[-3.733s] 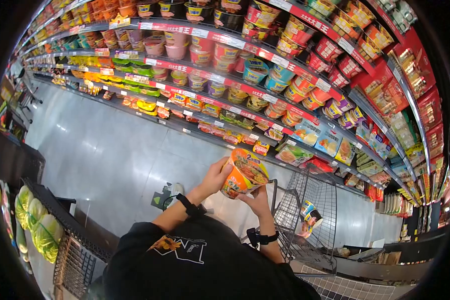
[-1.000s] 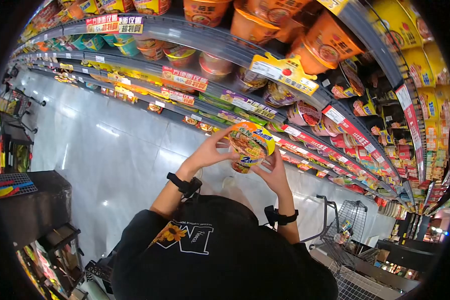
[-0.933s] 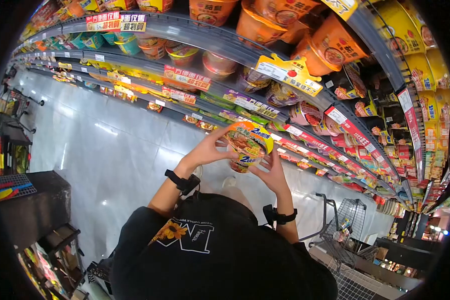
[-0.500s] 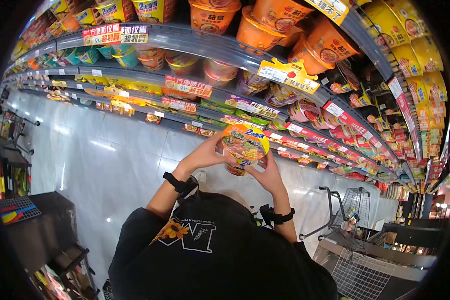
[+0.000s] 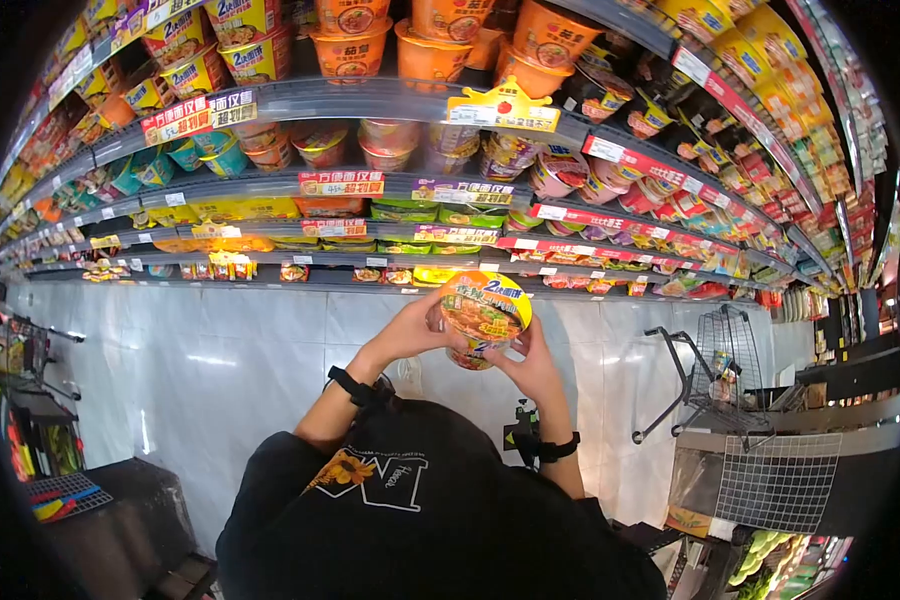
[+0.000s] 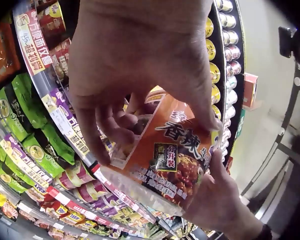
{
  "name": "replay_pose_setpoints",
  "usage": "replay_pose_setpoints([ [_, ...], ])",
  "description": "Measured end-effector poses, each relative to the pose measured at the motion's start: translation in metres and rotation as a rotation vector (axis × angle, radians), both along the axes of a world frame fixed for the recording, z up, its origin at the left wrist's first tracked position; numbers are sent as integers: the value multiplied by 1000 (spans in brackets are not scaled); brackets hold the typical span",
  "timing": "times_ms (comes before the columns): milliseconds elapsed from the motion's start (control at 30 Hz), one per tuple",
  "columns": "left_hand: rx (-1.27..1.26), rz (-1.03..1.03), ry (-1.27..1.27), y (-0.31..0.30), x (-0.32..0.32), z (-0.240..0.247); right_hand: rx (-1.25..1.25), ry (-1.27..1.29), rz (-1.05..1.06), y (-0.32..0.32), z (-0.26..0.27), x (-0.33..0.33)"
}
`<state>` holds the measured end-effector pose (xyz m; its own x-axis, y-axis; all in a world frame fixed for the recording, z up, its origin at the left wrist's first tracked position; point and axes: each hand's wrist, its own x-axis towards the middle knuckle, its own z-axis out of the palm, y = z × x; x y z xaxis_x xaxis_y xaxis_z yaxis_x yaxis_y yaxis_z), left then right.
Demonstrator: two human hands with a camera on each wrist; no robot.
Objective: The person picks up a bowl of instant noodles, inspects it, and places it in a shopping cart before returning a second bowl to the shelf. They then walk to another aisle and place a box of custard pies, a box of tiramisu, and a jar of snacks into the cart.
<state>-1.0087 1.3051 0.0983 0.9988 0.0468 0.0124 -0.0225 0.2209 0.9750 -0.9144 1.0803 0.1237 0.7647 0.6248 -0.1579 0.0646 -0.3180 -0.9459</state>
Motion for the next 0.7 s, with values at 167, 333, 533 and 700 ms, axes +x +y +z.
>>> replay_pose_setpoints([
  [167,-92,-131,-5,-31,-29,-10,169,39,-101,-42,-34,-48],
  [333,94,-127,51,-38,-77,-1,252,156,-104,-54,-62,-96],
  [533,298,33,139,-17,-128,-18,231,159,-2,-26,-64,-123],
  [700,195,145,73,13,-160,-9,179,118,59,15,-50,-137],
])
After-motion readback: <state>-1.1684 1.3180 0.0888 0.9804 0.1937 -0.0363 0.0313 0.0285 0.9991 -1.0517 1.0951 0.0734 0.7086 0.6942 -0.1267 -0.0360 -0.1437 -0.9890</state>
